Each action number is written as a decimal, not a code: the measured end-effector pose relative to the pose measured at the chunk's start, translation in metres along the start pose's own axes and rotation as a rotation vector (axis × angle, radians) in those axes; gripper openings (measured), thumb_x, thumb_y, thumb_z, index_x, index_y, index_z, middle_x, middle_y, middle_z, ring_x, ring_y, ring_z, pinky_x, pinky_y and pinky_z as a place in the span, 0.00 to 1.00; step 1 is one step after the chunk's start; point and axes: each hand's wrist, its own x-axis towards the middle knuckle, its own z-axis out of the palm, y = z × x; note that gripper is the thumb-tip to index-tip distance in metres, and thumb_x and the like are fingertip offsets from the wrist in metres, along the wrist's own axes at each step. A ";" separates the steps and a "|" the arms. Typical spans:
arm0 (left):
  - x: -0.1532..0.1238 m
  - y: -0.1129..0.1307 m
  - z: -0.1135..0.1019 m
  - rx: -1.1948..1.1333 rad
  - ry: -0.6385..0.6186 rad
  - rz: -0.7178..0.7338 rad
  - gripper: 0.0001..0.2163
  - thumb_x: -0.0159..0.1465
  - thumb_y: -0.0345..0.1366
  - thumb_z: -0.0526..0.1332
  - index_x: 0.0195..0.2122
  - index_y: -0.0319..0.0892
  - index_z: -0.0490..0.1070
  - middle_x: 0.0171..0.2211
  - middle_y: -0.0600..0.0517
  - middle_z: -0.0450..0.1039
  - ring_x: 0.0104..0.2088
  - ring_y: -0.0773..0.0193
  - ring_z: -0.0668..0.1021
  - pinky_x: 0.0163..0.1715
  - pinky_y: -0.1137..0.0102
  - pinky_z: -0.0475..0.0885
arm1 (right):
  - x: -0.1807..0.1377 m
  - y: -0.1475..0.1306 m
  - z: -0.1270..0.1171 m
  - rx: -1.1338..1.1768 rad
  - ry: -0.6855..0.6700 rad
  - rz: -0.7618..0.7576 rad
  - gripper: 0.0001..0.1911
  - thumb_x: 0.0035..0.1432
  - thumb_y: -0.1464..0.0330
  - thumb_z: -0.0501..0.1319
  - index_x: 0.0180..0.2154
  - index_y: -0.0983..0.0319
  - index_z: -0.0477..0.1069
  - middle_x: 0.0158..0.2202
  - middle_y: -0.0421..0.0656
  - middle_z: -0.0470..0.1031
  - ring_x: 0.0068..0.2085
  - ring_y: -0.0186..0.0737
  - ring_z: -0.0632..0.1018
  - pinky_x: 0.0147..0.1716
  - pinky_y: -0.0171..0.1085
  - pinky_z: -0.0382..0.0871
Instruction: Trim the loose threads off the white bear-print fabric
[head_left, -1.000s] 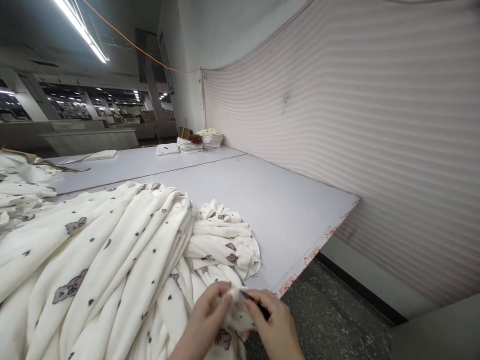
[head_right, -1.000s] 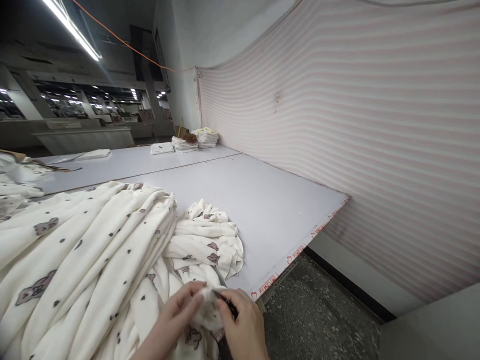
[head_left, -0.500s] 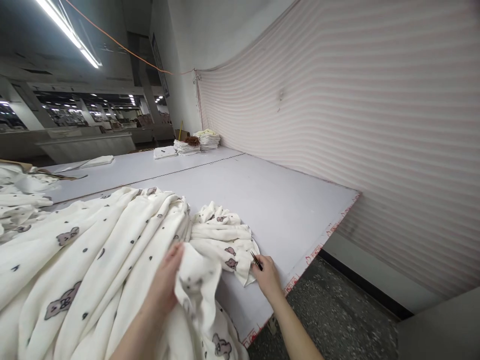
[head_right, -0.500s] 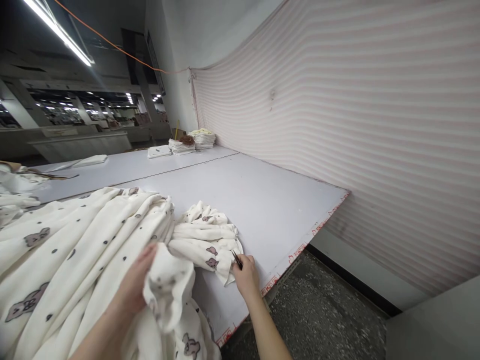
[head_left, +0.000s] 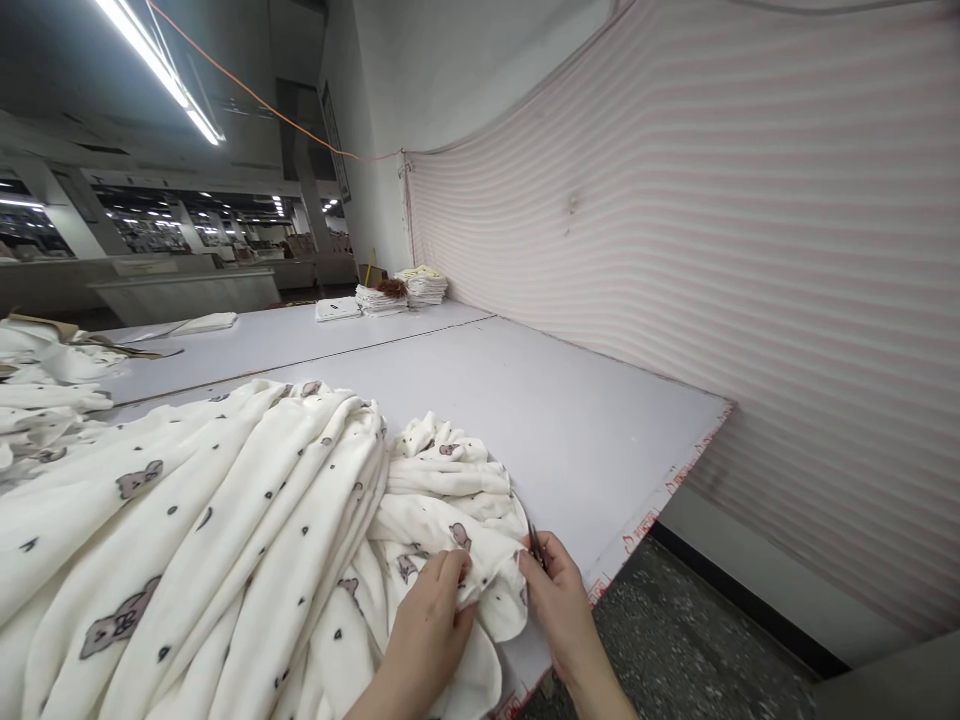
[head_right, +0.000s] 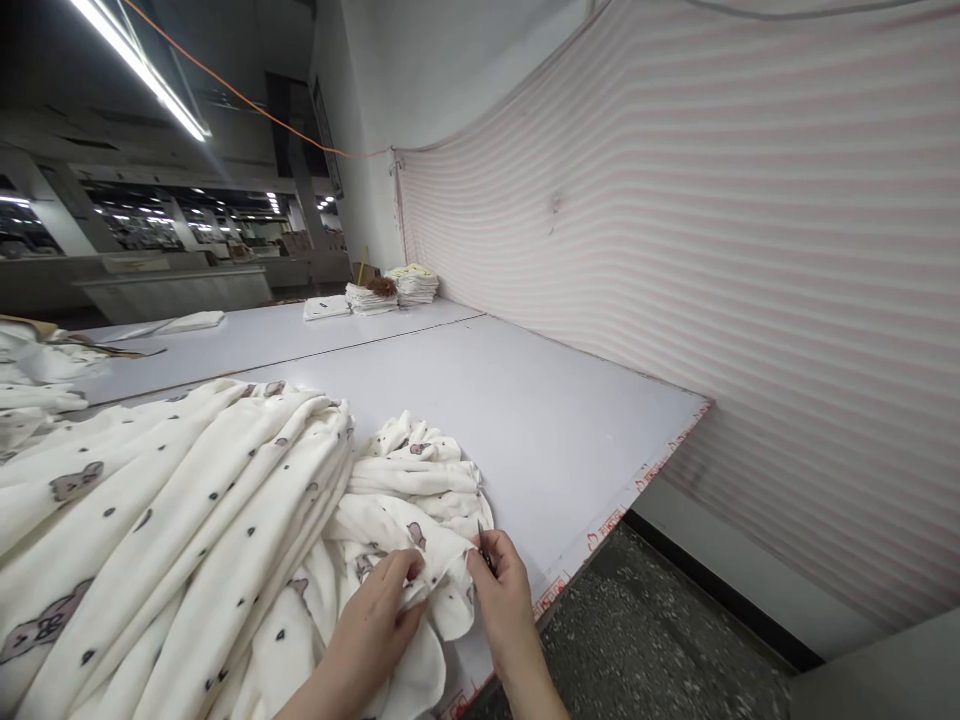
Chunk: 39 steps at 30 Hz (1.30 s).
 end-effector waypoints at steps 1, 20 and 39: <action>-0.004 -0.002 -0.004 -0.017 0.003 0.001 0.13 0.56 0.25 0.53 0.41 0.45 0.66 0.39 0.48 0.72 0.42 0.54 0.74 0.41 0.63 0.69 | 0.001 -0.001 -0.001 -0.008 0.003 -0.002 0.10 0.54 0.60 0.60 0.33 0.60 0.66 0.31 0.40 0.73 0.32 0.38 0.74 0.31 0.32 0.69; -0.022 -0.001 -0.023 -0.163 0.268 0.284 0.06 0.56 0.25 0.57 0.28 0.45 0.64 0.43 0.45 0.72 0.44 0.53 0.72 0.45 0.63 0.65 | -0.031 -0.017 0.015 -0.515 -0.108 -0.273 0.06 0.59 0.66 0.56 0.32 0.59 0.70 0.31 0.41 0.72 0.34 0.41 0.75 0.33 0.32 0.68; -0.010 0.023 -0.032 -0.805 -0.062 -0.473 0.16 0.51 0.49 0.67 0.31 0.42 0.74 0.32 0.52 0.75 0.36 0.57 0.72 0.38 0.70 0.66 | -0.030 -0.007 0.028 -0.440 -0.104 -0.249 0.14 0.63 0.58 0.54 0.29 0.60 0.67 0.22 0.35 0.67 0.24 0.34 0.69 0.24 0.30 0.61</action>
